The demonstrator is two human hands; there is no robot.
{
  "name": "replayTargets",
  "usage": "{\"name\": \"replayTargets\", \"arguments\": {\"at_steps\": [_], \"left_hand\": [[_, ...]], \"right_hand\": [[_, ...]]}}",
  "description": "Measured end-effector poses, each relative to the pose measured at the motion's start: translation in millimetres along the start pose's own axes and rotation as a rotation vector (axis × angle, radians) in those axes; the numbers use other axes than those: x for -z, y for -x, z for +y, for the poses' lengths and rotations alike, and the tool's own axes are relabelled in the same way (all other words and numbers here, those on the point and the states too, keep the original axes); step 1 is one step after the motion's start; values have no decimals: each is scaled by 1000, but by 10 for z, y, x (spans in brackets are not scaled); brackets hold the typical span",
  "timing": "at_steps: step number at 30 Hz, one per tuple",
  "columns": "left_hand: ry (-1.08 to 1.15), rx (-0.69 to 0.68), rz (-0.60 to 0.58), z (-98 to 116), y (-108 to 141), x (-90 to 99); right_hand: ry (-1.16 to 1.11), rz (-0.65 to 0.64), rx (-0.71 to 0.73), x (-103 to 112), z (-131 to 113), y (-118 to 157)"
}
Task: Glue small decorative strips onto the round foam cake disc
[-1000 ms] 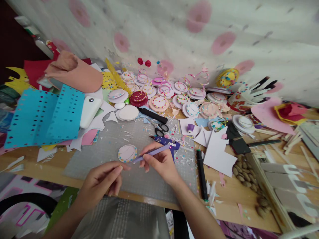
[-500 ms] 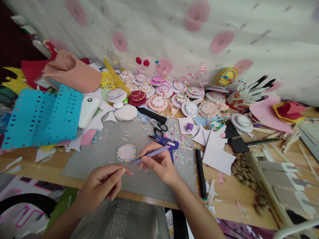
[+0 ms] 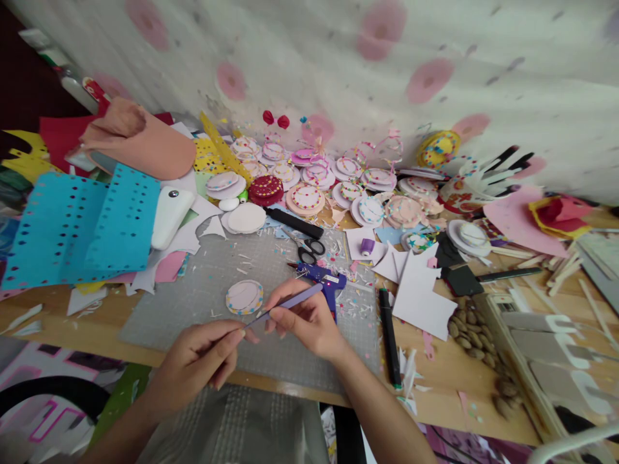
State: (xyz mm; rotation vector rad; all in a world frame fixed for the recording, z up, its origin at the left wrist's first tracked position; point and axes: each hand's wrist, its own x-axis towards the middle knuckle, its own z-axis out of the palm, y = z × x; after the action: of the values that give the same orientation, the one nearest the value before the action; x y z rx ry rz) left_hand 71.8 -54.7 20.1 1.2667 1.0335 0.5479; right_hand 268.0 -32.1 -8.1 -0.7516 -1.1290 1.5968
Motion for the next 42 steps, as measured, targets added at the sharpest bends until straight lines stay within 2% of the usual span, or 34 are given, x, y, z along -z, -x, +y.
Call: {"name": "replayTargets", "arguments": {"at_steps": [10,17,23,25,28,34,38,42], "left_hand": [[12,-23,8,23,0,-20],[-33,-103,246,-33,-14,-99],[-223,-213,290,22,3,-10],[-298,-241,276,78,8,71],[-428,-254,176,168,14,207],[-560,-244,18,238,29,392],[-566,-200,-72,235,32,461],[-521,-150,-100,247,20,523]], "right_hand": [[2,38,22,27,32,17],[1,11,19,-11,31,27],[40,8,29,-33,4,-12],[125,25,52,-14,-14,-30],[211,-17,-18,35,-26,-41],[158,-279,-258,111,-43,-17],[90,-480,-351,145,-85,-20],[107,-494,-346,160,-84,-37]]}}
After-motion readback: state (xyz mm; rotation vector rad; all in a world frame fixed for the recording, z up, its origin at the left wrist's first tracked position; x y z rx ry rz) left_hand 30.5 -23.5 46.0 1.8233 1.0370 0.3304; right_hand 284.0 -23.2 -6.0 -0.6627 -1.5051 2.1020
